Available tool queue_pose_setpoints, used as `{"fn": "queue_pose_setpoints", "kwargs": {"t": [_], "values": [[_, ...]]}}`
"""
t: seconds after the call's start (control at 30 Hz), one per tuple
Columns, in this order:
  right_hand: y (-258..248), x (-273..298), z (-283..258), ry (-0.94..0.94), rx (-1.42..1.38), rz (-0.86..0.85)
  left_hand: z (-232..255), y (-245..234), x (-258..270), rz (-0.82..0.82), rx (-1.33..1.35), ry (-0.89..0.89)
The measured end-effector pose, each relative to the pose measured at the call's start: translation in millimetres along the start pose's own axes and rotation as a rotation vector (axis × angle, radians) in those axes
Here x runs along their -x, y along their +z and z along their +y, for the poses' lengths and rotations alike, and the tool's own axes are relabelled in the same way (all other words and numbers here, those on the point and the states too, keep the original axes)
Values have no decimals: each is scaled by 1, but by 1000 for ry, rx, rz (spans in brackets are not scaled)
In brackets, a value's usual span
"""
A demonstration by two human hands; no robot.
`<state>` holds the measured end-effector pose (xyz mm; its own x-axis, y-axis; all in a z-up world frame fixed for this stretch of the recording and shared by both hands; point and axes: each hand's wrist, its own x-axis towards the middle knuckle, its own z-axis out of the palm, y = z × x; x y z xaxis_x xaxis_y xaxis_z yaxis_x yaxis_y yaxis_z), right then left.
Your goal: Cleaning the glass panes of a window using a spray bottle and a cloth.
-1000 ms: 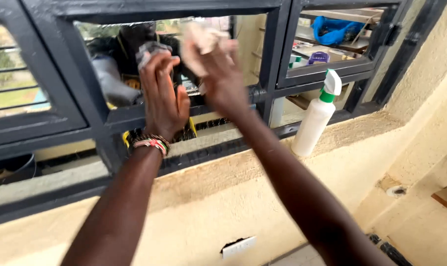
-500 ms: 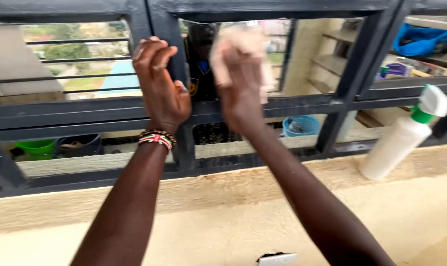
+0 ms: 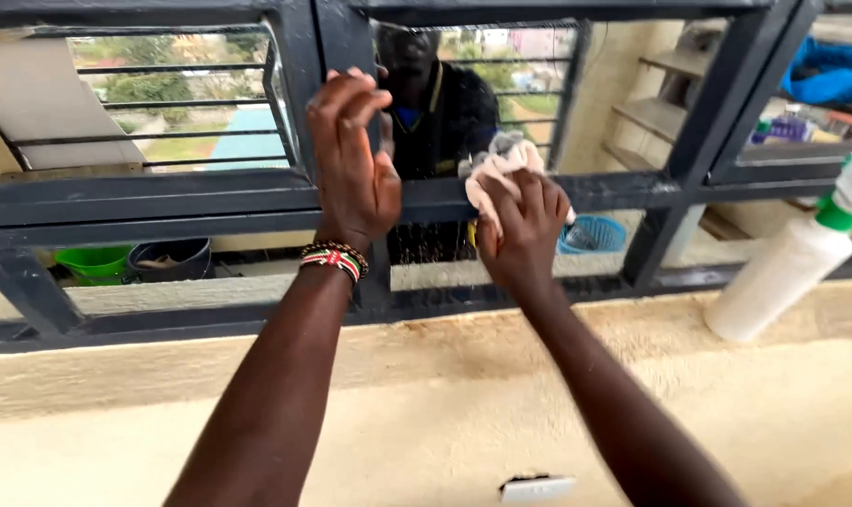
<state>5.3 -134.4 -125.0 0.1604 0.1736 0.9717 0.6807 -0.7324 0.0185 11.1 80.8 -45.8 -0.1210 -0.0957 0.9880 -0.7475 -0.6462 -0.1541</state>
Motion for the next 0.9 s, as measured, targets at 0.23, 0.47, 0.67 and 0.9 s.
{"fn": "queue_pose_setpoints", "kwargs": {"t": [0.23, 0.47, 0.67, 0.9], "values": [[77, 4, -43, 10, -54, 34, -6, 0, 5, -34, 60, 5], [29, 8, 28, -42, -38, -63, -5, 2, 8, -106, -36, 8], [56, 25, 57, 156, 142, 325, -8, 5, 7, -177, -111, 52], [36, -8, -27, -87, -23, -66, -7, 3, 6, -157, -84, 58]]}}
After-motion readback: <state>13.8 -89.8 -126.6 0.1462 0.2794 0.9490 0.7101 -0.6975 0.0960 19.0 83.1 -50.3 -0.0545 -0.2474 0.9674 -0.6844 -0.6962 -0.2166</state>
